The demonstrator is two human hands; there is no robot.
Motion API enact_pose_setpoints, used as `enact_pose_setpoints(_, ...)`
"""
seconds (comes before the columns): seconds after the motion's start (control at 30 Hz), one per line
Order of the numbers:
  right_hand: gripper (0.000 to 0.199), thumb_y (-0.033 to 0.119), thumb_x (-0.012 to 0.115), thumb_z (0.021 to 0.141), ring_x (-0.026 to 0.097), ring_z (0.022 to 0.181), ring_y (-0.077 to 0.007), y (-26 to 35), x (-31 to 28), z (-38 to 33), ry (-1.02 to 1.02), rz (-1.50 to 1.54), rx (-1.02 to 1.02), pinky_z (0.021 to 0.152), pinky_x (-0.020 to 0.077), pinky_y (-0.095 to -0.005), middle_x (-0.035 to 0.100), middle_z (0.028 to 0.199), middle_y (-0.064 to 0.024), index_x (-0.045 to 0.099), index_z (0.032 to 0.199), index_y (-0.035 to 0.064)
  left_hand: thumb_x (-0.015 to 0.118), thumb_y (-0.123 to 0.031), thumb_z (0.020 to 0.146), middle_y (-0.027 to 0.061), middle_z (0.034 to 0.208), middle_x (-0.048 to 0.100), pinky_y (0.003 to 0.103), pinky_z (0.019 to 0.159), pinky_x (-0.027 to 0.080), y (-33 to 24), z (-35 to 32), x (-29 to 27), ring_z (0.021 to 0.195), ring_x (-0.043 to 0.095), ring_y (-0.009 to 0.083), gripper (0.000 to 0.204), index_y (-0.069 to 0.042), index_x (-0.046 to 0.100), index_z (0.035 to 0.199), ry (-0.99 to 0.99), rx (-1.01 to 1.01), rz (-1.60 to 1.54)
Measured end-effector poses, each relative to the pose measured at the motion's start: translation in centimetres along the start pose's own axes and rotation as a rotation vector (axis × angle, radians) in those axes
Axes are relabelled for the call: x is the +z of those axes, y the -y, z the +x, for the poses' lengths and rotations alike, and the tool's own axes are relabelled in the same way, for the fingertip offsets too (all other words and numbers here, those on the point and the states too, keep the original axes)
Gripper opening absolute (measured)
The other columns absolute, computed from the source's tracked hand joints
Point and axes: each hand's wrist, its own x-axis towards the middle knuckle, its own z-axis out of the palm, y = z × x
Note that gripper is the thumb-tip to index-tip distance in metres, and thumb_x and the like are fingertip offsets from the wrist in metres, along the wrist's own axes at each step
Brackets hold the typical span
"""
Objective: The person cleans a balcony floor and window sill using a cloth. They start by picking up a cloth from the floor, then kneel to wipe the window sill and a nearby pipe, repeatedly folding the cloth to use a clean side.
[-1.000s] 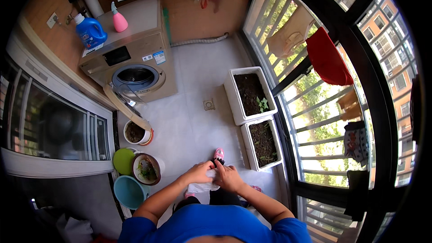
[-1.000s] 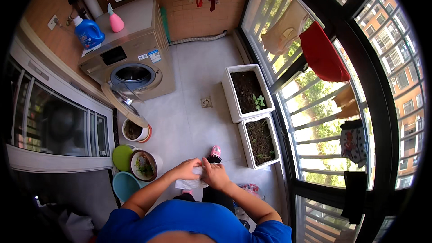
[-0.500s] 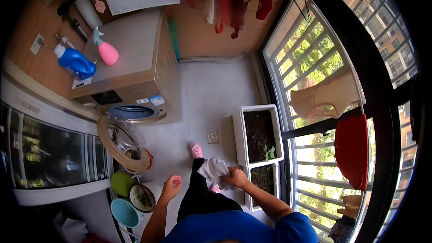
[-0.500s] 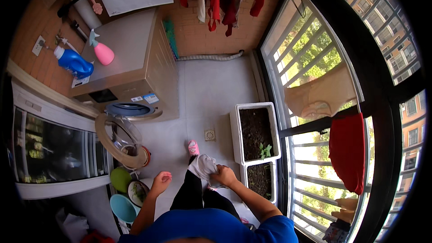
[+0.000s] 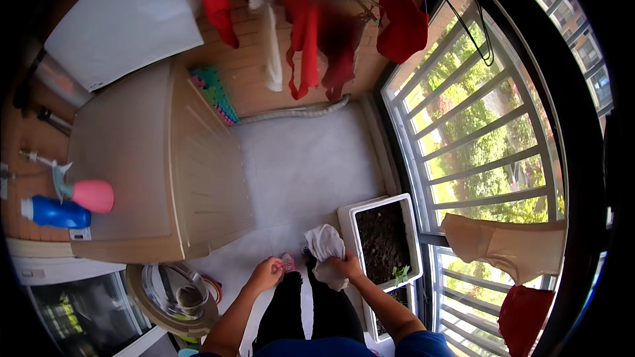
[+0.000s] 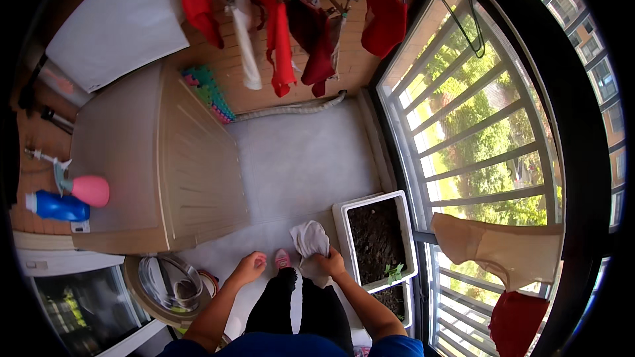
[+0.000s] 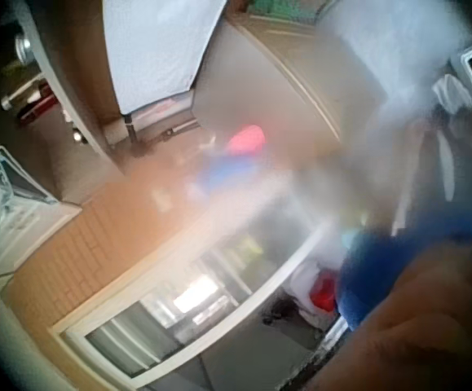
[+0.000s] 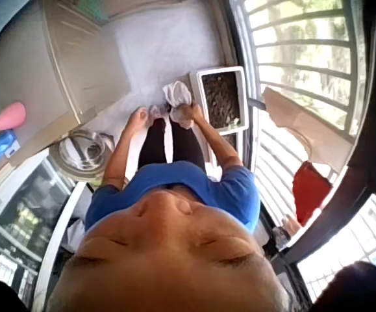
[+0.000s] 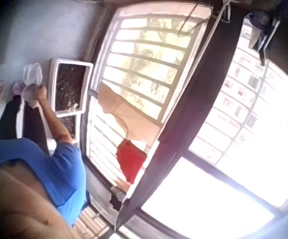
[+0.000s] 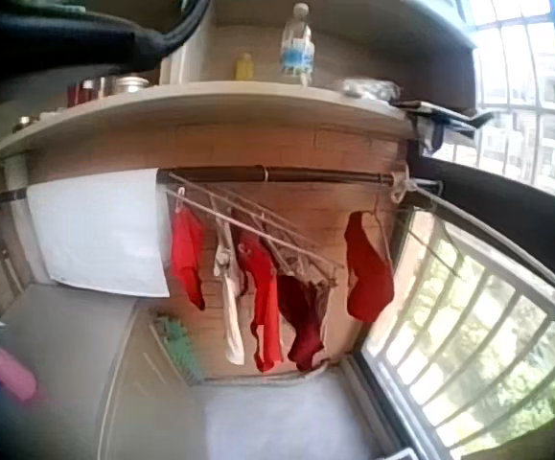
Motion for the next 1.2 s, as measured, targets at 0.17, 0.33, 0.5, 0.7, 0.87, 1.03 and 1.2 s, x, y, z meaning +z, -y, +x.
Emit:
enact_pose_setpoints(0.17, 0.05, 0.03, 0.068, 0.069, 0.061, 0.095, -0.022, 1.5, -0.4, 9.4, 0.007, 0.283, 0.117, 0.08, 0.0474, -0.0325, 0.064, 0.099, -0.0132, 0.059, 0.11, 0.0035, 0.061, -0.016, 0.08, 0.0097, 0.089, 0.063, 0.031, 0.071, 0.049, 2.1, 12.5, 2.3, 0.078, 0.061, 0.0193, 0.028, -0.002, 0.055, 0.103, 0.09, -0.063, -0.127)
enact_pose_setpoints(0.33, 0.042, 0.026, 0.07, 0.073, 0.061, 0.084, -0.019, 3.1, -1.6, 17.9, 0.038, 0.344, 0.126, 0.073, 0.0493, -0.0319, 0.064, 0.094, -0.0096, 0.06, 0.105, 0.0003, 0.057, -0.015, 0.083, 0.0084, 0.091, 0.062, 0.028, 0.067, 0.048, 1.3, 25.4, 4.5, 0.078, 0.06, 0.016, 0.026, -0.003, 0.054, 0.106, 0.178, -0.432, -0.417)
enact_pose_setpoints(0.5, 0.041, 0.027, 0.07, 0.075, 0.061, 0.08, -0.0182, -0.9, -1.0, 31.1, 0.068, 0.529, 0.201, 0.07, 0.0498, -0.0313, 0.064, 0.091, -0.0082, 0.059, 0.105, 0.0012, 0.055, -0.012, 0.081, 0.0082, 0.087, 0.062, 0.029, 0.062, 0.048, 7.3, 37.2, 7.4, 0.072, 0.059, 0.0147, 0.026, -0.001, 0.055, 0.104, 0.178, -0.349, -0.328)
enact_pose_setpoints(0.7, 0.037, 0.026, 0.071, 0.076, 0.061, 0.079, -0.0191, -6.5, -3.7, 47.8, 0.153, 0.778, 0.169, 0.069, 0.0505, -0.0322, 0.064, 0.09, -0.0068, 0.06, 0.103, 0.0018, 0.054, -0.013, 0.081, 0.0086, 0.089, 0.061, 0.028, 0.065, 0.048, 13.7, 50.1, 7.7, 0.073, 0.059, 0.0148, 0.025, -0.001, 0.054, 0.103, 0.221, -0.387, -0.116)
enact_pose_setpoints(0.87, 0.079, 0.034, 0.069, 0.075, 0.047, 0.111, -0.0359, -11.8, -4.2, 58.6, 0.0, 0.105, 0.266, 0.089, 0.0413, -0.0486, 0.041, 0.129, -0.0179, 0.023, 0.137, 0.0149, 0.055, -0.015, 0.083, 0.0071, 0.092, 0.062, 0.028, 0.066, 0.046, 22.2, 59.2, 6.5, 0.075, 0.059, 0.0135, 0.024, -0.005, 0.054, 0.105, 0.239, -0.364, 0.036)
enact_pose_setpoints(1.03, 0.09, 0.042, 0.063, 0.075, 0.035, 0.117, -0.0441, -12.8, -0.2, 65.6, -0.207, -0.645, 0.04, 0.09, 0.0383, -0.0522, 0.025, 0.137, -0.025, 0.007, 0.142, 0.0191, 0.055, -0.009, 0.08, 0.0099, 0.089, 0.062, 0.027, 0.067, 0.048, 29.3, 64.6, 5.0, 0.075, 0.059, 0.0147, 0.024, 0.001, 0.054, 0.101, 0.195, -0.228, 0.091)
enact_pose_setpoints(1.2, 0.08, 0.032, 0.064, 0.075, 0.025, 0.122, -0.0454, -12.2, 6.1, 66.3, -0.641, -0.494, 0.089, 0.091, 0.0303, -0.0589, 0.021, 0.14, -0.0202, 0.019, 0.14, 0.0218, 0.053, -0.009, 0.081, 0.0099, 0.09, 0.062, 0.026, 0.071, 0.046, 30.5, 65.1, 6.5, 0.077, 0.059, 0.0139, 0.024, 0.001, 0.053, 0.103, 0.258, -0.288, 0.008)
